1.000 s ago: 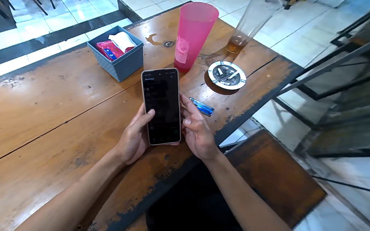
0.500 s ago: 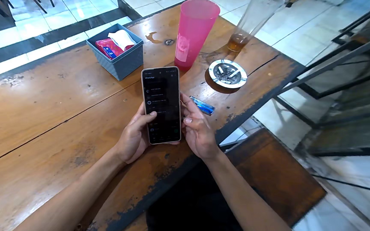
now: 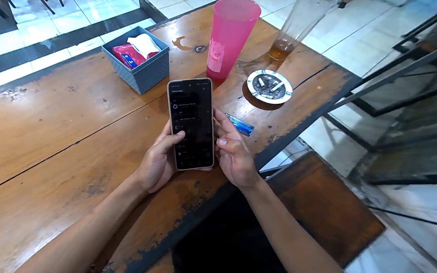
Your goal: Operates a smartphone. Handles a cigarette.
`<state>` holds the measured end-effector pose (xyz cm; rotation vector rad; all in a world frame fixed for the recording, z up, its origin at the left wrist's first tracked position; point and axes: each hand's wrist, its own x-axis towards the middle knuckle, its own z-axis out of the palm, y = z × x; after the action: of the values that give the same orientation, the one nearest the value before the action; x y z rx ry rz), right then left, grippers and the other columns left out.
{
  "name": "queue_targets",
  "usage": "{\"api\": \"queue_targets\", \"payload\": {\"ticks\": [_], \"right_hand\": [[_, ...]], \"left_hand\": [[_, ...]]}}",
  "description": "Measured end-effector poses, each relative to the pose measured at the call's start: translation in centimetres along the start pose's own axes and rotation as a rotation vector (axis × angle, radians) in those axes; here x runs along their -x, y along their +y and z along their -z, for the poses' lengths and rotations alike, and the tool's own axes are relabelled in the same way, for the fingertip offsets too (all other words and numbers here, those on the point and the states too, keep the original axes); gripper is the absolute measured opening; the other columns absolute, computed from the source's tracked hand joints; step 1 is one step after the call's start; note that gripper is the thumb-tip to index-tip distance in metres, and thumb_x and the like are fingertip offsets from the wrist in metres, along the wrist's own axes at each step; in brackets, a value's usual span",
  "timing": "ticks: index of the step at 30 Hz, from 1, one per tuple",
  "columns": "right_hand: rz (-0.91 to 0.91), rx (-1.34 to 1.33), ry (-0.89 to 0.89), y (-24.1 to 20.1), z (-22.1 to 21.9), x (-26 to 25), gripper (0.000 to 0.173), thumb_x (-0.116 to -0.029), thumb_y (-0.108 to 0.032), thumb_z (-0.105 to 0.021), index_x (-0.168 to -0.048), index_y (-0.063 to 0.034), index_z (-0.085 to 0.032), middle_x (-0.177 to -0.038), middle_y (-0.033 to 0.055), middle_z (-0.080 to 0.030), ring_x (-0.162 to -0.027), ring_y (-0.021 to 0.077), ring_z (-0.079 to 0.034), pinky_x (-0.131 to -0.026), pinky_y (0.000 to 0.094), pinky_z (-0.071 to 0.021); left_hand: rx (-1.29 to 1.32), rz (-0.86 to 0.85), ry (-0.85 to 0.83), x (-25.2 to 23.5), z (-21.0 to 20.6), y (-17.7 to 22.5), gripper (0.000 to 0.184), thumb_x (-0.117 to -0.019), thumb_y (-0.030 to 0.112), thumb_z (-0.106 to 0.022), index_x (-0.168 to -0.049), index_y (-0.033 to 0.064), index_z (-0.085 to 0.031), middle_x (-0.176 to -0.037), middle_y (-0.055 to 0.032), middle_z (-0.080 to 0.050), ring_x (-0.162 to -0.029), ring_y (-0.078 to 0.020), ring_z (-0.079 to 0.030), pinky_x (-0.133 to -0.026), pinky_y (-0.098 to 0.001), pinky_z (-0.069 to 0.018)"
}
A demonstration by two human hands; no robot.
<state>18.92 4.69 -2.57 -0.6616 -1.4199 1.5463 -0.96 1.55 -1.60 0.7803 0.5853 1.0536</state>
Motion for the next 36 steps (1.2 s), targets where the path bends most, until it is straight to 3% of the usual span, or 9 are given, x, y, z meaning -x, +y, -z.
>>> {"api": "queue_targets", "payload": {"ticks": [4, 8, 13, 16, 19, 25, 32, 36], "right_hand": [[-0.01, -0.012, 0.005, -0.02, -0.04, 0.0, 0.065, -0.0968, -0.024, -0.046, -0.16, -0.0175, -0.03, -0.143, 0.0066, -0.057, -0.124, 0.0169, -0.06, -0.102, 0.0356, -0.0524], [-0.004, 0.004, 0.004, -0.04, 0.0, 0.04, 0.065, -0.0976, -0.025, -0.045, -0.16, -0.0176, -0.031, -0.145, 0.0062, -0.056, -0.126, 0.0169, -0.059, -0.104, 0.0361, -0.0513], [-0.009, 0.007, 0.01, -0.04, -0.03, 0.03, 0.066, -0.097, -0.024, -0.045, -0.16, -0.0171, -0.03, -0.143, 0.0068, -0.057, -0.125, 0.0173, -0.06, -0.102, 0.0361, -0.0522], [-0.012, 0.002, 0.011, -0.06, -0.06, -0.01, 0.065, -0.0967, -0.023, -0.045, -0.16, -0.0177, -0.031, -0.144, 0.0066, -0.057, -0.125, 0.0175, -0.06, -0.103, 0.0365, -0.0522], [-0.001, 0.001, 0.012, -0.09, -0.07, -0.02, 0.065, -0.0966, -0.021, -0.044, -0.16, -0.017, -0.031, -0.145, 0.0073, -0.057, -0.127, 0.0184, -0.059, -0.104, 0.0377, -0.0518], [-0.002, 0.013, 0.003, -0.01, 0.03, -0.02, 0.065, -0.0968, -0.023, -0.044, -0.16, -0.0175, -0.03, -0.143, 0.0074, -0.057, -0.124, 0.0182, -0.06, -0.101, 0.0371, -0.0536], [-0.001, 0.005, -0.003, -0.05, 0.05, -0.03, 0.065, -0.0974, -0.024, -0.044, -0.16, -0.017, -0.03, -0.144, 0.0078, -0.056, -0.125, 0.0189, -0.06, -0.101, 0.0376, -0.0536], [0.011, 0.011, -0.003, -0.08, 0.03, -0.02, 0.064, -0.0976, -0.024, -0.043, -0.16, -0.0167, -0.031, -0.144, 0.0076, -0.057, -0.125, 0.0184, -0.06, -0.1, 0.0375, -0.054]], "left_hand": [[-0.008, 0.004, 0.007, 0.04, -0.1, 0.1, 0.045, -0.1101, 0.031, -0.027, -0.155, 0.0308, -0.031, -0.139, -0.0165, -0.057, -0.124, -0.0354, -0.061, -0.099, -0.0596, -0.0536], [0.017, -0.017, -0.001, 0.16, -0.18, 0.1, 0.049, -0.1063, 0.027, -0.028, -0.155, 0.0312, -0.032, -0.139, -0.0135, -0.057, -0.125, -0.0317, -0.06, -0.101, -0.0571, -0.0522], [0.054, -0.033, -0.02, 0.12, 0.08, -0.02, 0.048, -0.1056, 0.024, -0.026, -0.153, 0.0273, -0.035, -0.137, -0.0157, -0.057, -0.124, -0.0336, -0.061, -0.098, -0.0597, -0.0532], [0.01, -0.01, 0.004, 0.17, -0.06, 0.04, 0.054, -0.1007, 0.014, -0.03, -0.152, 0.0296, -0.033, -0.137, -0.0122, -0.058, -0.123, -0.0298, -0.061, -0.099, -0.0546, -0.0538], [-0.026, -0.018, 0.009, 0.12, -0.26, 0.04, 0.063, -0.0967, 0.002, -0.032, -0.154, 0.0272, -0.029, -0.134, -0.0157, -0.058, -0.118, -0.0332, -0.064, -0.094, -0.0562, -0.0575], [-0.033, -0.02, 0.009, 0.11, -0.27, 0.07, 0.051, -0.1057, 0.017, -0.027, -0.154, 0.0312, -0.031, -0.137, -0.0129, -0.058, -0.123, -0.0307, -0.062, -0.098, -0.0548, -0.0554], [-0.028, -0.025, -0.001, 0.12, -0.18, 0.06, 0.049, -0.105, 0.015, -0.027, -0.151, 0.0295, -0.033, -0.134, -0.0135, -0.059, -0.12, -0.0311, -0.064, -0.096, -0.0541, -0.0569], [-0.008, -0.029, -0.022, 0.17, -0.1, 0.04, 0.057, -0.0996, 0.008, -0.029, -0.152, 0.029, -0.031, -0.135, -0.0128, -0.058, -0.121, -0.0304, -0.063, -0.097, -0.0541, -0.0563]]}}
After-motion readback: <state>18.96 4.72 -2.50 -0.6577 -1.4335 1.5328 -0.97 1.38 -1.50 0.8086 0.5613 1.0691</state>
